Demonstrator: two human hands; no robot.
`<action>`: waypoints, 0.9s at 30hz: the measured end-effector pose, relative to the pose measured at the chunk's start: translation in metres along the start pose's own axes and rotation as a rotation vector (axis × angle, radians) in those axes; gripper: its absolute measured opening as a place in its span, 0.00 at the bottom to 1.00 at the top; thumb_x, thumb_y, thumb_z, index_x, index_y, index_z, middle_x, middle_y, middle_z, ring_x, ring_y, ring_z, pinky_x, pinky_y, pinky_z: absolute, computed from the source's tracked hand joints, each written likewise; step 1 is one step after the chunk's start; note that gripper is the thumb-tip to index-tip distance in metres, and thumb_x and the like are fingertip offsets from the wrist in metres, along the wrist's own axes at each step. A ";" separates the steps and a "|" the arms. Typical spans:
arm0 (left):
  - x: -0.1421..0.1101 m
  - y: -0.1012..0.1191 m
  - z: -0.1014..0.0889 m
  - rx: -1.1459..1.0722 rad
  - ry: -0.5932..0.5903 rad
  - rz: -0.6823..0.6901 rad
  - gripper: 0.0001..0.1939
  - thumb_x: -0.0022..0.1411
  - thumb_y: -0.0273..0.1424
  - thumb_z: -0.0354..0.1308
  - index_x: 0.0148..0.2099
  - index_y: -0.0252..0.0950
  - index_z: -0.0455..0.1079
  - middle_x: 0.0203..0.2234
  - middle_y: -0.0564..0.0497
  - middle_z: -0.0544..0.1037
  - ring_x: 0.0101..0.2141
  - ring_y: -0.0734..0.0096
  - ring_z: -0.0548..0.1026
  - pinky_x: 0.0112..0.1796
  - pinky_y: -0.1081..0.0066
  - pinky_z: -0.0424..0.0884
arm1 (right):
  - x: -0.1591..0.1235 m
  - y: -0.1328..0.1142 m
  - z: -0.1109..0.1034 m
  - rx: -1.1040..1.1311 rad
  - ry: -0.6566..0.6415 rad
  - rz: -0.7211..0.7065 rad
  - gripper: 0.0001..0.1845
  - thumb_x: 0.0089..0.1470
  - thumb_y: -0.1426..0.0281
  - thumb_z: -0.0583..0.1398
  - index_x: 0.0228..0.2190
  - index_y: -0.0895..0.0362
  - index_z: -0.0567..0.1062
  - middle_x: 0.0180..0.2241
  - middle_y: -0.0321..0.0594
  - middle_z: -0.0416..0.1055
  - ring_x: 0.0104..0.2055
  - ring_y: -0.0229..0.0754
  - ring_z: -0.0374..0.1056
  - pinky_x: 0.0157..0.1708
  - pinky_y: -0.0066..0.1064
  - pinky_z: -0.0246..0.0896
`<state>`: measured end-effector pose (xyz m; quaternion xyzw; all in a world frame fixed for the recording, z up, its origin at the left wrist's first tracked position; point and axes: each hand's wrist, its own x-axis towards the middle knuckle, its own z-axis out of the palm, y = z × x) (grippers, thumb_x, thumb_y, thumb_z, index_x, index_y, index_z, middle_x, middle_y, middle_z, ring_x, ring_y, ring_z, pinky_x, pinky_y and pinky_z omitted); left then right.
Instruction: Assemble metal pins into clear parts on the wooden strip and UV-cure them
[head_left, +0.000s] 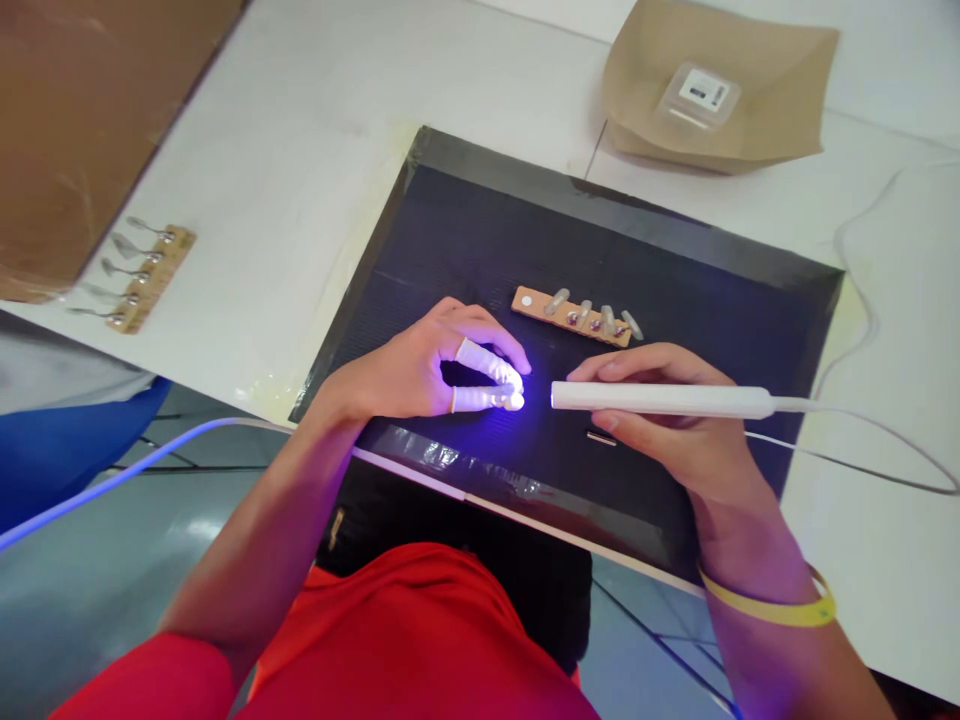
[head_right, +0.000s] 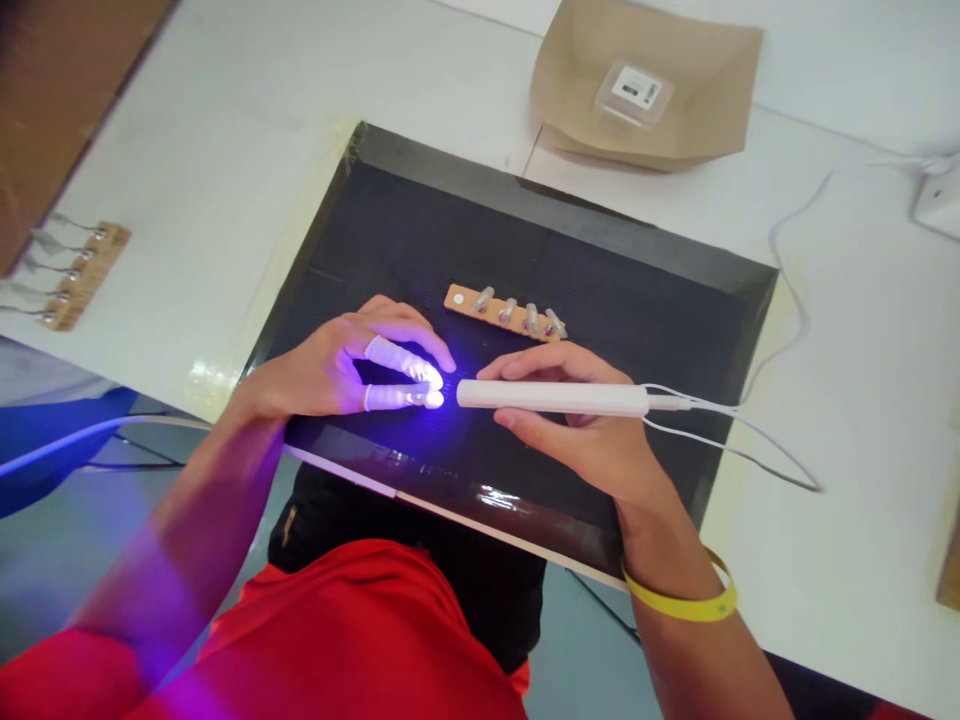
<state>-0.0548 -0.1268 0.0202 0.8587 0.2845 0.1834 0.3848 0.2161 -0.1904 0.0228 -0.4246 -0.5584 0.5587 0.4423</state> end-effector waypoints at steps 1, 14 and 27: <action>0.000 0.000 0.000 0.001 -0.009 0.000 0.05 0.64 0.33 0.69 0.41 0.51 0.84 0.48 0.54 0.84 0.48 0.65 0.79 0.54 0.57 0.67 | 0.000 0.000 0.000 -0.007 -0.002 0.006 0.13 0.51 0.75 0.73 0.38 0.53 0.79 0.39 0.38 0.85 0.38 0.43 0.83 0.30 0.28 0.80; 0.002 -0.001 0.015 0.130 0.089 0.050 0.03 0.65 0.33 0.68 0.41 0.46 0.82 0.45 0.56 0.85 0.44 0.70 0.79 0.48 0.61 0.64 | 0.003 0.002 0.002 -0.085 -0.028 -0.012 0.12 0.53 0.75 0.71 0.38 0.52 0.79 0.41 0.38 0.83 0.41 0.41 0.81 0.32 0.28 0.79; 0.008 -0.001 0.048 0.721 0.505 0.287 0.09 0.72 0.26 0.56 0.36 0.38 0.72 0.47 0.51 0.83 0.49 0.67 0.77 0.48 0.59 0.66 | 0.000 0.005 0.005 -0.450 0.129 -0.318 0.15 0.53 0.76 0.70 0.41 0.48 0.79 0.40 0.38 0.81 0.43 0.46 0.79 0.43 0.41 0.78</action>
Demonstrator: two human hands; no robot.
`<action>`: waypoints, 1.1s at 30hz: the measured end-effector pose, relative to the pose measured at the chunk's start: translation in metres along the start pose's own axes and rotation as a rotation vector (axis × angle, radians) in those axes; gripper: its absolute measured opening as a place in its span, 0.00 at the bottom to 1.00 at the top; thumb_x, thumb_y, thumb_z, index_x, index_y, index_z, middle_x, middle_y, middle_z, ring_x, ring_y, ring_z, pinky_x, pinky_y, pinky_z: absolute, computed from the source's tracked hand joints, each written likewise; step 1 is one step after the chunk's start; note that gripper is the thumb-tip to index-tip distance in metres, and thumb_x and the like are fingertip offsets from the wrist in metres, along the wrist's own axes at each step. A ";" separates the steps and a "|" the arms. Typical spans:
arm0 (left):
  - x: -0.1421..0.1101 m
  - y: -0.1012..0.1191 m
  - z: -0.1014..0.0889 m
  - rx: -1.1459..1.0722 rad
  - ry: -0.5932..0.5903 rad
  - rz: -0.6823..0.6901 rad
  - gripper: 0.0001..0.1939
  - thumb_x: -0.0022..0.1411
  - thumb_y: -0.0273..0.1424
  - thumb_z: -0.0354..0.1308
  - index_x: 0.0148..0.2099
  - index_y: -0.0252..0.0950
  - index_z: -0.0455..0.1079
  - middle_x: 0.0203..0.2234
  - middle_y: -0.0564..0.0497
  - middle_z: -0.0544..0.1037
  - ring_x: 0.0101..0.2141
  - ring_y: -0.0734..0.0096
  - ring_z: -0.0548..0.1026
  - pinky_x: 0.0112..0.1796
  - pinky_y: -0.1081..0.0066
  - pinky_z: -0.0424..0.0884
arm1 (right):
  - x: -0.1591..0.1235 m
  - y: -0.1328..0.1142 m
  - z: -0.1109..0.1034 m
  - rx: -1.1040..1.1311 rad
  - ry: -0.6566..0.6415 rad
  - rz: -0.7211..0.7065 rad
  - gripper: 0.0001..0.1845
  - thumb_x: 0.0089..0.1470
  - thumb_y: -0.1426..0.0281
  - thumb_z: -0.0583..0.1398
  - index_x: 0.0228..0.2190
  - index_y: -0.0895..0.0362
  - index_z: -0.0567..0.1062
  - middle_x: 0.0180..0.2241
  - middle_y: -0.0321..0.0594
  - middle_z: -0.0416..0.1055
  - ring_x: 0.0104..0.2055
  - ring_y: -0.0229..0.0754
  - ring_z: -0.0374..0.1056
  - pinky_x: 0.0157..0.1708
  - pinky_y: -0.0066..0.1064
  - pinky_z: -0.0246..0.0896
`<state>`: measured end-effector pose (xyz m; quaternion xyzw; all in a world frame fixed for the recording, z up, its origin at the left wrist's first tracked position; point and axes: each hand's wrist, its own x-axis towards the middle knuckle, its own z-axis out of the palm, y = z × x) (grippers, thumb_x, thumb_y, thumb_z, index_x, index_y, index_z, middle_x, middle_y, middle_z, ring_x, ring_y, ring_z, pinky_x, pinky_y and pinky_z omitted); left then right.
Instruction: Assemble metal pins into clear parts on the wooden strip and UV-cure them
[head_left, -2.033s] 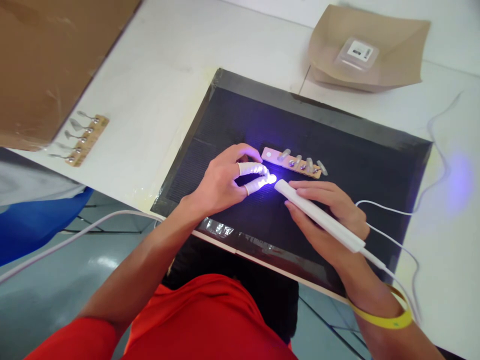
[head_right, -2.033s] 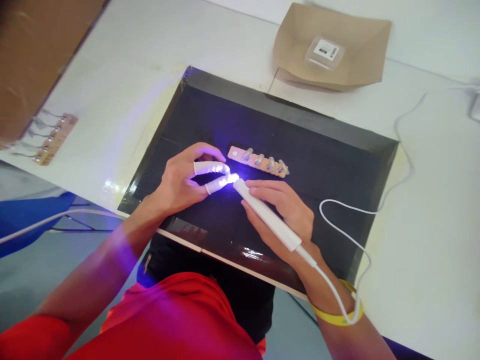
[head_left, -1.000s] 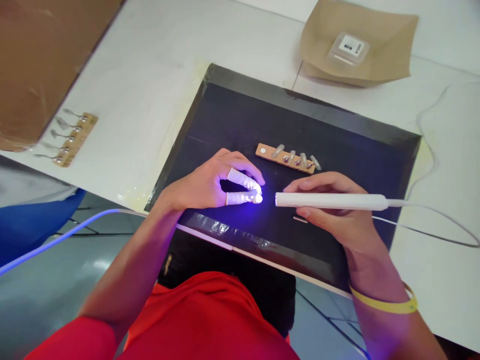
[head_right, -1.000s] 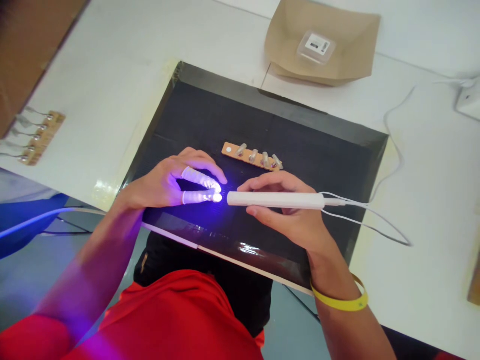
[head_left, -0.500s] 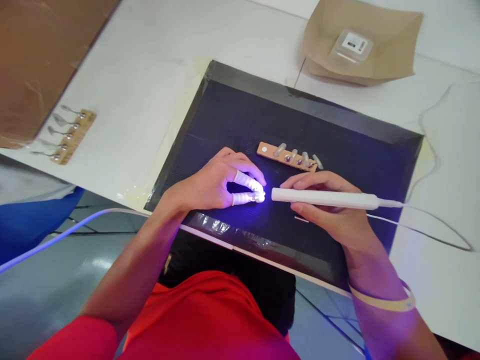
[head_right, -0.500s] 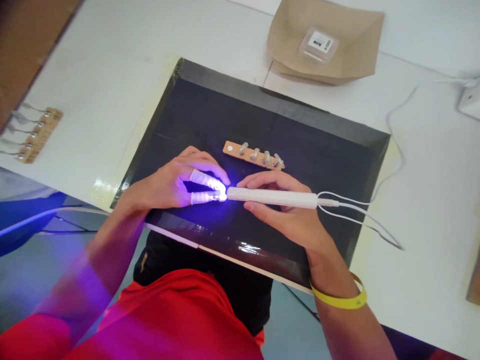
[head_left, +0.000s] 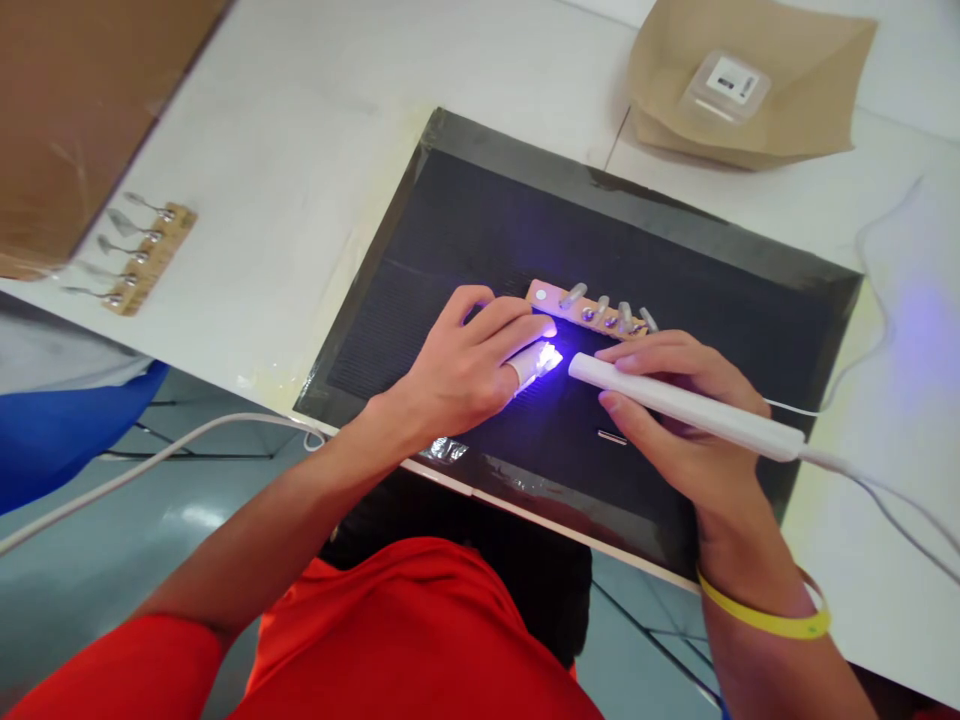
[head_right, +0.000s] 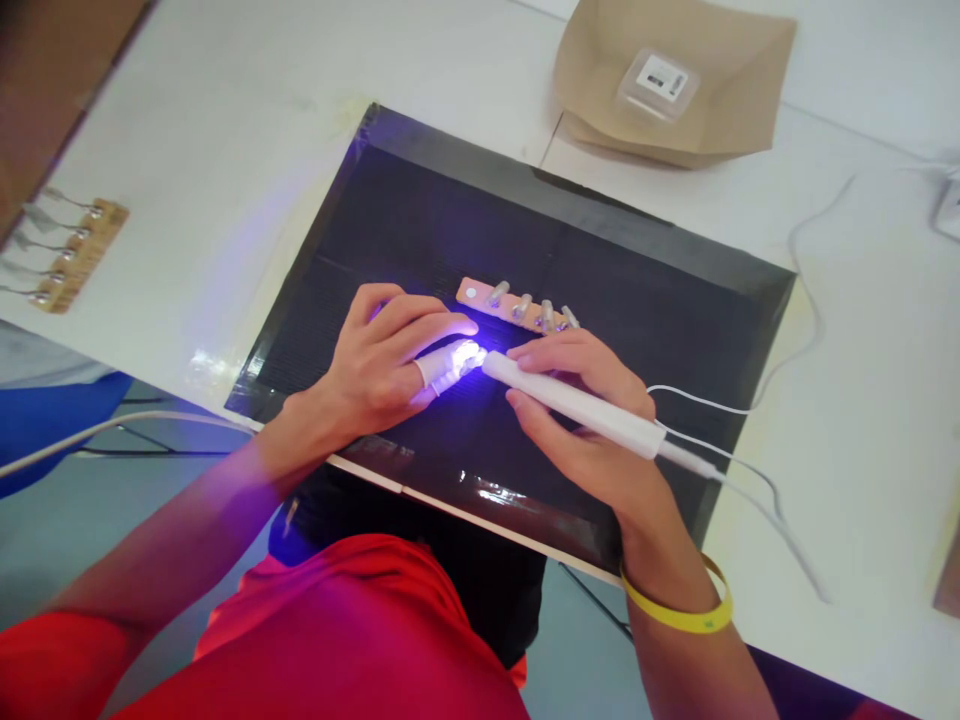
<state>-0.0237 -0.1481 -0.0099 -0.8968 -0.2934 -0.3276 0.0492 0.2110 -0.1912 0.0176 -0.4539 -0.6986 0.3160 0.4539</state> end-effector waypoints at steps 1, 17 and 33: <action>0.000 0.001 0.001 0.010 0.036 0.009 0.09 0.72 0.26 0.56 0.36 0.38 0.71 0.47 0.51 0.84 0.49 0.67 0.78 0.47 0.59 0.67 | 0.000 -0.001 0.002 -0.032 0.014 -0.032 0.15 0.53 0.76 0.70 0.41 0.48 0.79 0.40 0.38 0.81 0.42 0.46 0.79 0.43 0.41 0.78; 0.003 0.003 0.005 0.130 0.128 -0.003 0.03 0.70 0.27 0.57 0.41 0.39 0.70 0.42 0.53 0.85 0.43 0.68 0.79 0.44 0.61 0.69 | -0.006 -0.003 0.029 -0.335 0.085 -0.298 0.17 0.51 0.79 0.70 0.42 0.52 0.78 0.40 0.43 0.81 0.38 0.42 0.80 0.37 0.32 0.78; 0.002 0.002 0.006 0.111 0.142 -0.032 0.06 0.70 0.24 0.56 0.43 0.38 0.73 0.42 0.50 0.84 0.43 0.65 0.77 0.43 0.59 0.67 | -0.008 -0.002 0.024 -0.324 0.046 -0.285 0.19 0.51 0.80 0.71 0.44 0.53 0.77 0.41 0.42 0.81 0.39 0.41 0.80 0.40 0.31 0.78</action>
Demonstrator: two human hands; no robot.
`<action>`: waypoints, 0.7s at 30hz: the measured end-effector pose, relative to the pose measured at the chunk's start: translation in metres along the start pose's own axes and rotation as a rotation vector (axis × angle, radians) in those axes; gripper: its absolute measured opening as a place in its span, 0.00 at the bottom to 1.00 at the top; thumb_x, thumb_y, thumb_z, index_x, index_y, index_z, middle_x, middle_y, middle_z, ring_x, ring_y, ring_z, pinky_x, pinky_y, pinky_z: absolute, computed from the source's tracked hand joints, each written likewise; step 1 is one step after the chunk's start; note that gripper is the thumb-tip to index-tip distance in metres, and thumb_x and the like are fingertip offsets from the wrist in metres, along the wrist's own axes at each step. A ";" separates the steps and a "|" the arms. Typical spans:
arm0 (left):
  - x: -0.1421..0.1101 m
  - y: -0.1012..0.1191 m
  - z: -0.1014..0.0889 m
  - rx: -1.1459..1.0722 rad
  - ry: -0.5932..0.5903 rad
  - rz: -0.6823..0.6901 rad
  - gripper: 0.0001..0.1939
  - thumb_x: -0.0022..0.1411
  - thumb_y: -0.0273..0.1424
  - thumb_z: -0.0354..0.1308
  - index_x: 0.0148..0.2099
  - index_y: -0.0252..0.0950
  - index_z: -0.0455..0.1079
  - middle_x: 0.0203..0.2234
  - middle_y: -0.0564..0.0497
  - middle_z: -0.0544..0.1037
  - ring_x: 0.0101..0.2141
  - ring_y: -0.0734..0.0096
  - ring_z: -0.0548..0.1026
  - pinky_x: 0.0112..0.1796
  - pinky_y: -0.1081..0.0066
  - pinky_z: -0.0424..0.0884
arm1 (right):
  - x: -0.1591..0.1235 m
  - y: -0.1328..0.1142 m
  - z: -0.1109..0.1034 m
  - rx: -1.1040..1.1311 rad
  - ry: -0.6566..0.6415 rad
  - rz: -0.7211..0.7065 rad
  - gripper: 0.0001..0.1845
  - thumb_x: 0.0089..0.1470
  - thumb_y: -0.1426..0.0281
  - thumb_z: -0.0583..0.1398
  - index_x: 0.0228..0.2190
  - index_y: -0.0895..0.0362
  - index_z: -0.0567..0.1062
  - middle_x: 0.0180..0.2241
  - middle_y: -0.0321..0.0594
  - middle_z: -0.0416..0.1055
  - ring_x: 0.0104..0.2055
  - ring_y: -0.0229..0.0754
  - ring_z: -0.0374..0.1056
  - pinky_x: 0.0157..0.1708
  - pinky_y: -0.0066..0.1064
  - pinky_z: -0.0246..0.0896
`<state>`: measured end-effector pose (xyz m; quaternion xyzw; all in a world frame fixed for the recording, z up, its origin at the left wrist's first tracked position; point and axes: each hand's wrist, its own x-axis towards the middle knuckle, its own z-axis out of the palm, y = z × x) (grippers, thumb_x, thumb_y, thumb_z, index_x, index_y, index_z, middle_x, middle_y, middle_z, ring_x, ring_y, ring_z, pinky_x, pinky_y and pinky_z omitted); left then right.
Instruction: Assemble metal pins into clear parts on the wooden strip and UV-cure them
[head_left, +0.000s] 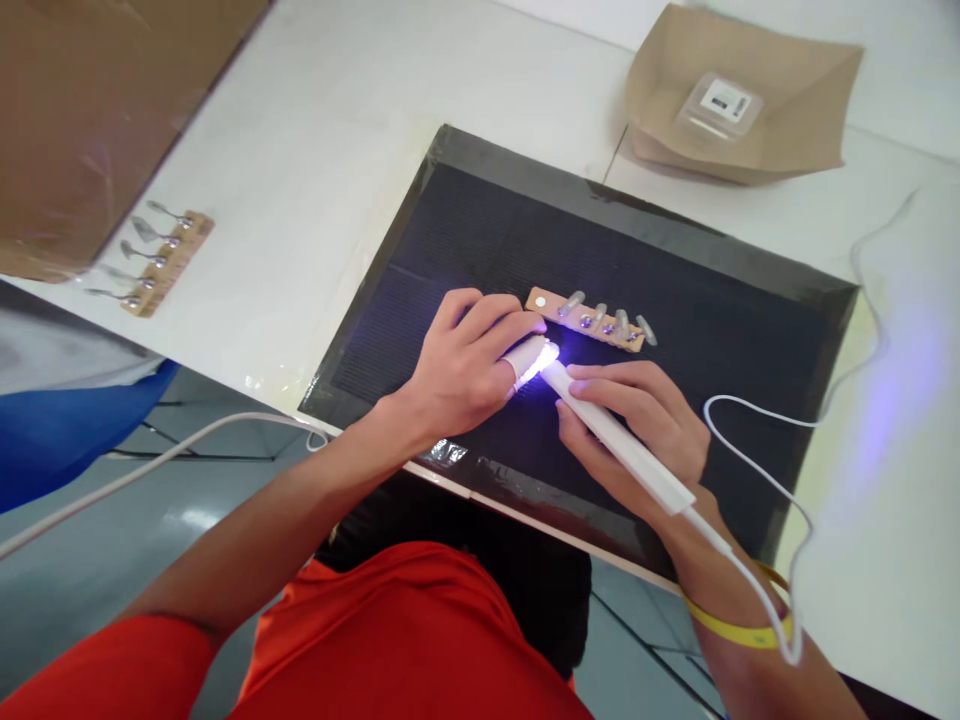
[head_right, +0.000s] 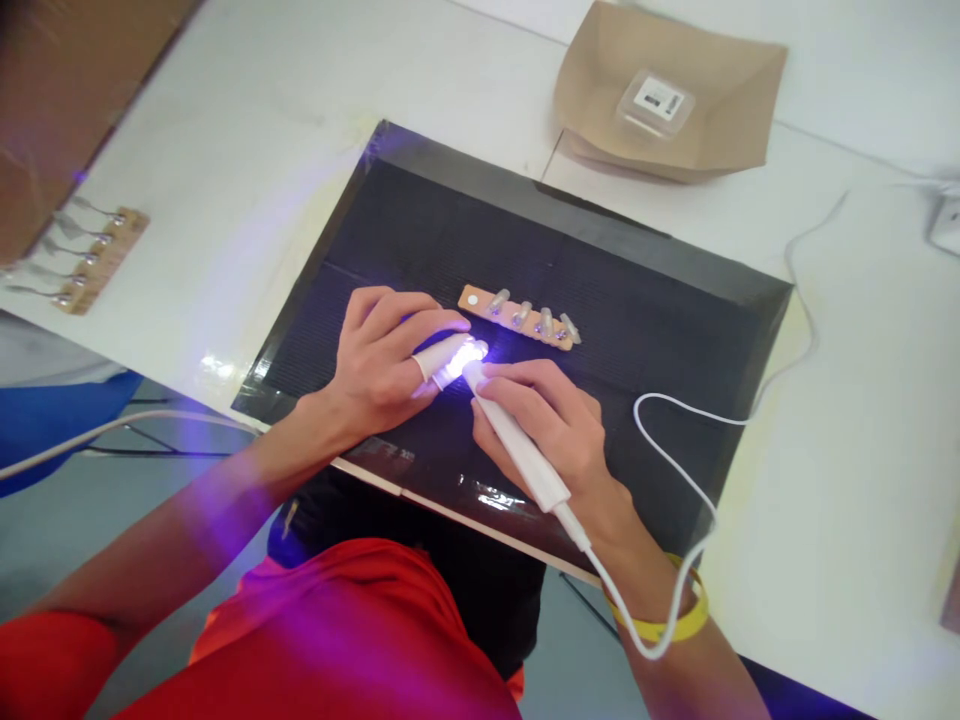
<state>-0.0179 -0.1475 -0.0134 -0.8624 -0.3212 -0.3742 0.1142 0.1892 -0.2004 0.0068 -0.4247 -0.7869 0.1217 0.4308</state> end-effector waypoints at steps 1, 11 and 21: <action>0.000 0.000 0.000 0.001 0.001 -0.001 0.05 0.69 0.24 0.56 0.43 0.38 0.73 0.42 0.50 0.84 0.43 0.65 0.77 0.43 0.59 0.67 | 0.000 0.001 -0.001 -0.013 0.004 -0.001 0.20 0.51 0.80 0.71 0.43 0.53 0.78 0.41 0.42 0.81 0.39 0.41 0.80 0.40 0.31 0.78; -0.002 0.000 0.001 -0.008 -0.027 0.026 0.03 0.69 0.28 0.60 0.39 0.38 0.72 0.46 0.48 0.84 0.47 0.64 0.76 0.45 0.59 0.67 | 0.001 0.005 -0.007 -0.065 0.024 -0.001 0.21 0.51 0.79 0.71 0.45 0.51 0.77 0.42 0.42 0.81 0.41 0.45 0.80 0.42 0.35 0.78; 0.005 -0.013 -0.004 -0.493 -0.095 -0.355 0.02 0.65 0.32 0.67 0.39 0.40 0.80 0.42 0.50 0.84 0.45 0.67 0.77 0.49 0.62 0.75 | 0.004 -0.001 -0.009 0.116 0.015 0.141 0.15 0.53 0.77 0.70 0.41 0.50 0.78 0.40 0.40 0.82 0.40 0.44 0.80 0.40 0.37 0.79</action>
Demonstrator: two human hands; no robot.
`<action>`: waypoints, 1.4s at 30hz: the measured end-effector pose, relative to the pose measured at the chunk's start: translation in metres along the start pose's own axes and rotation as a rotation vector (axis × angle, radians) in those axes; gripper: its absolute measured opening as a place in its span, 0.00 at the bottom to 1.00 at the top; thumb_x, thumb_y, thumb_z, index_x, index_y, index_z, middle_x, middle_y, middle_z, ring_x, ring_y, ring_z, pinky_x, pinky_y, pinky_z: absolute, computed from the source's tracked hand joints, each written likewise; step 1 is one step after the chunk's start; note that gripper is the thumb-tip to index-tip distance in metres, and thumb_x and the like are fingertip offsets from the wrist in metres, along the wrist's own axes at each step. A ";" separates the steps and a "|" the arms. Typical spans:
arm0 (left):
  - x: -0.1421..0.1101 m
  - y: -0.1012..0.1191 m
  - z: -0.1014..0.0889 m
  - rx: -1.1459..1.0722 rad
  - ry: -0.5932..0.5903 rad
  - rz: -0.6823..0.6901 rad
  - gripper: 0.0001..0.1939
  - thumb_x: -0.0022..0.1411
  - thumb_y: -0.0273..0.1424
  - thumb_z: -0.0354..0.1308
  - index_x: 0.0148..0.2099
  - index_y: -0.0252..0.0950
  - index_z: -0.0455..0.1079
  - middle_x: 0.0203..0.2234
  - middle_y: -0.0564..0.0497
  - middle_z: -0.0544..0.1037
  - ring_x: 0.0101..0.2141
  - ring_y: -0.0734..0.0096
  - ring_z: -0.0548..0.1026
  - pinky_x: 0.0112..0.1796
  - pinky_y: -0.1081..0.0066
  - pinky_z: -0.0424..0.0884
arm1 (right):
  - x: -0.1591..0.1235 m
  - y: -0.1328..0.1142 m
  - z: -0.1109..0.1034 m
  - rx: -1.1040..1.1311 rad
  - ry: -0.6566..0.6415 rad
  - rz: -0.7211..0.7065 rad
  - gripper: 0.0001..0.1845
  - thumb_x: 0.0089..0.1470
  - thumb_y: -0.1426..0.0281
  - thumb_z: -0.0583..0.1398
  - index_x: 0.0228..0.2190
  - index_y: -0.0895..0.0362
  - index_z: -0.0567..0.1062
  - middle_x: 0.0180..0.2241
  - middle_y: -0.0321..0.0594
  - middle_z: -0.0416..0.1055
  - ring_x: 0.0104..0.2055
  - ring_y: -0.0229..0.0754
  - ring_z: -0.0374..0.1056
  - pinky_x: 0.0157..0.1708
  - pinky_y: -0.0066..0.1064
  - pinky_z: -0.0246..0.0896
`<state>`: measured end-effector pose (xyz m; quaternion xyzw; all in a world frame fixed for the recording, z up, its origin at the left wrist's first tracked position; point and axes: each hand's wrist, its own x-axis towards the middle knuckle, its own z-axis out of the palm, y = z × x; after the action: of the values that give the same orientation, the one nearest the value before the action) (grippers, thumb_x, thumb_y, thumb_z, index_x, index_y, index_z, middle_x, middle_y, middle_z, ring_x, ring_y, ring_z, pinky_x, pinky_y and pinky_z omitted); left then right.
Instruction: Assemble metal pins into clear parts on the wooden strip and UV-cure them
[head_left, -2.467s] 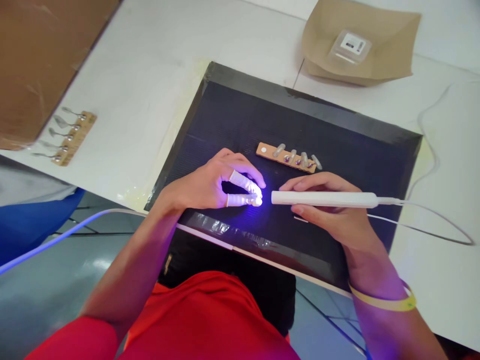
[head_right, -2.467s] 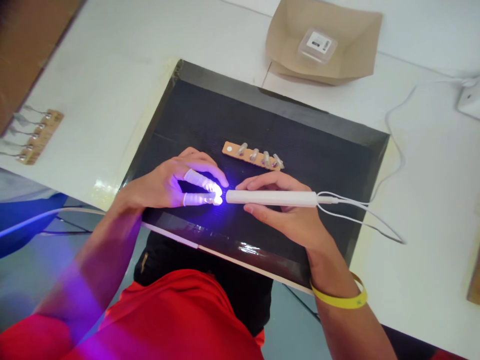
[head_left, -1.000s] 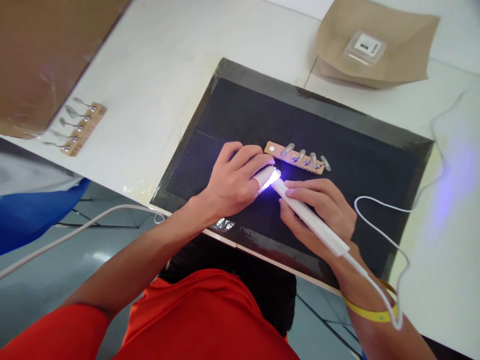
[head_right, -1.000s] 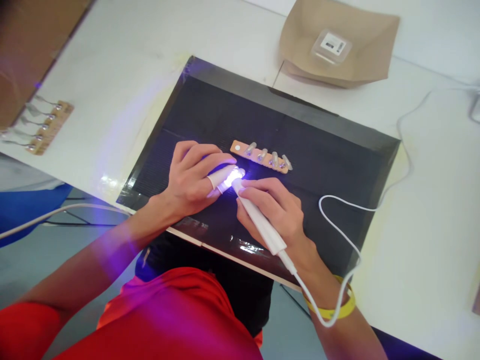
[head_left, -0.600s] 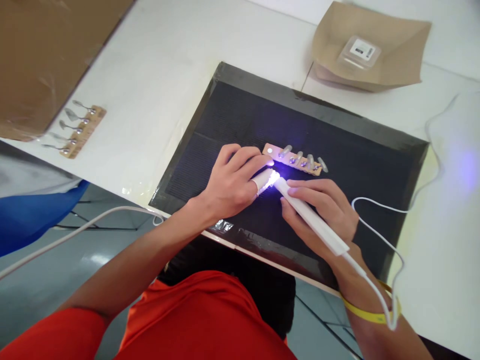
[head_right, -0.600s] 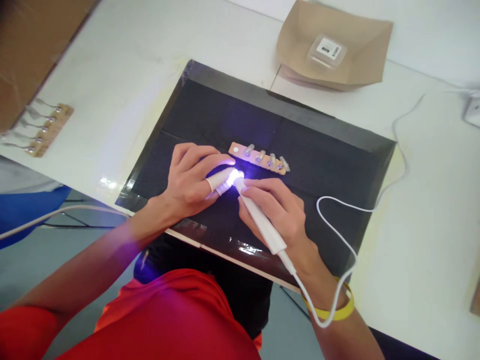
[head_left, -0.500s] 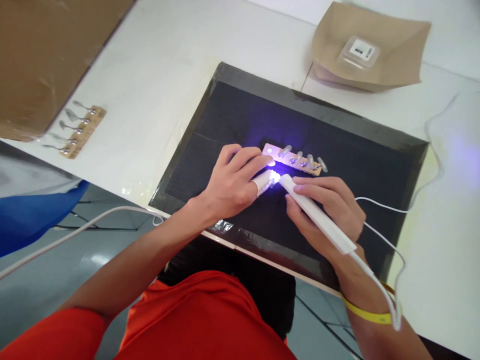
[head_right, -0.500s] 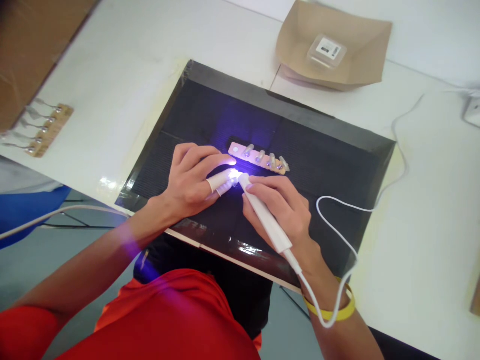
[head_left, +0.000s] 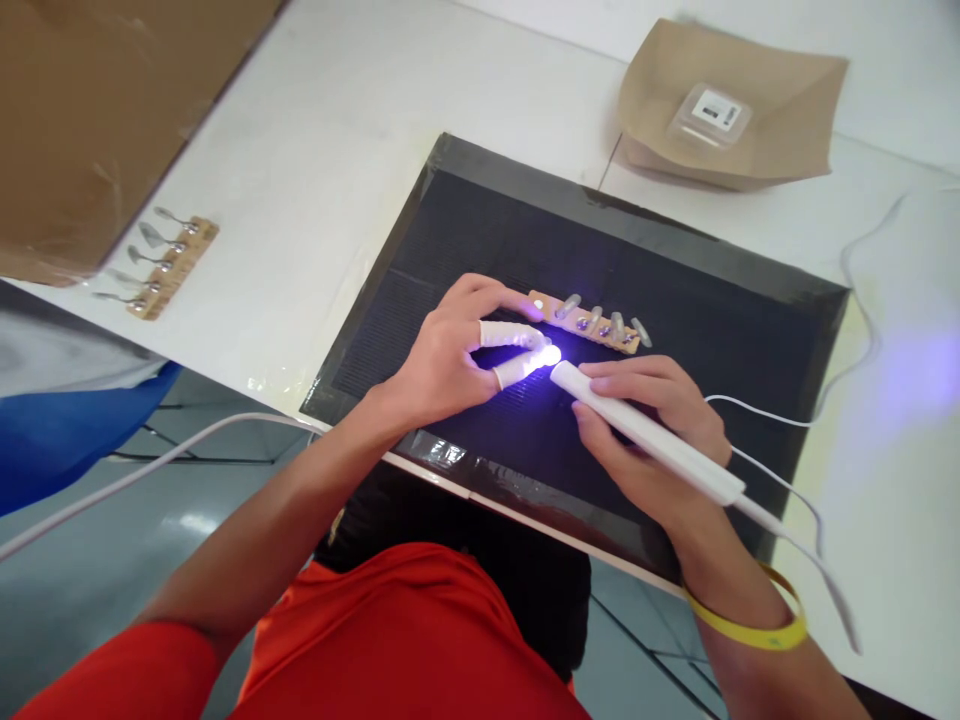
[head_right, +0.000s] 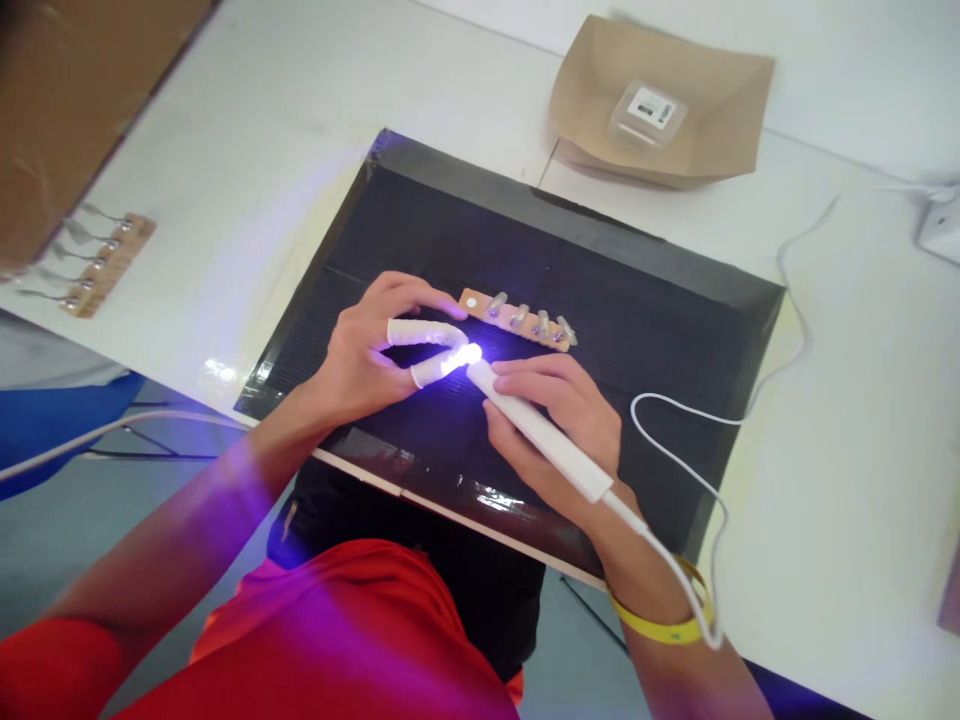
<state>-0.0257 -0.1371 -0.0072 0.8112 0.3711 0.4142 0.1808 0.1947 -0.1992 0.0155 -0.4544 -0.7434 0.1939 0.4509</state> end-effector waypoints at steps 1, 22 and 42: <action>0.001 0.001 -0.002 -0.047 -0.024 -0.025 0.03 0.65 0.33 0.68 0.39 0.40 0.80 0.43 0.50 0.84 0.46 0.67 0.78 0.50 0.62 0.75 | 0.000 0.000 -0.001 0.027 0.023 0.017 0.15 0.53 0.77 0.70 0.40 0.50 0.78 0.39 0.39 0.82 0.40 0.45 0.80 0.40 0.38 0.79; 0.001 0.008 -0.007 -0.081 -0.101 -0.130 0.10 0.59 0.30 0.72 0.43 0.40 0.81 0.45 0.50 0.83 0.49 0.68 0.77 0.49 0.67 0.75 | -0.008 -0.016 0.010 0.047 0.034 -0.020 0.16 0.53 0.78 0.69 0.41 0.51 0.77 0.41 0.41 0.81 0.39 0.42 0.80 0.39 0.34 0.80; -0.008 0.008 0.010 0.458 0.224 0.177 0.04 0.66 0.29 0.62 0.43 0.42 0.77 0.42 0.52 0.83 0.45 0.63 0.77 0.47 0.60 0.70 | -0.017 -0.018 0.022 -0.166 0.120 -0.065 0.22 0.50 0.80 0.70 0.44 0.49 0.78 0.41 0.40 0.81 0.35 0.42 0.80 0.36 0.33 0.80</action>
<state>-0.0177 -0.1482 -0.0128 0.8094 0.4005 0.4207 -0.0864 0.1702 -0.2204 0.0078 -0.4767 -0.7427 0.0895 0.4616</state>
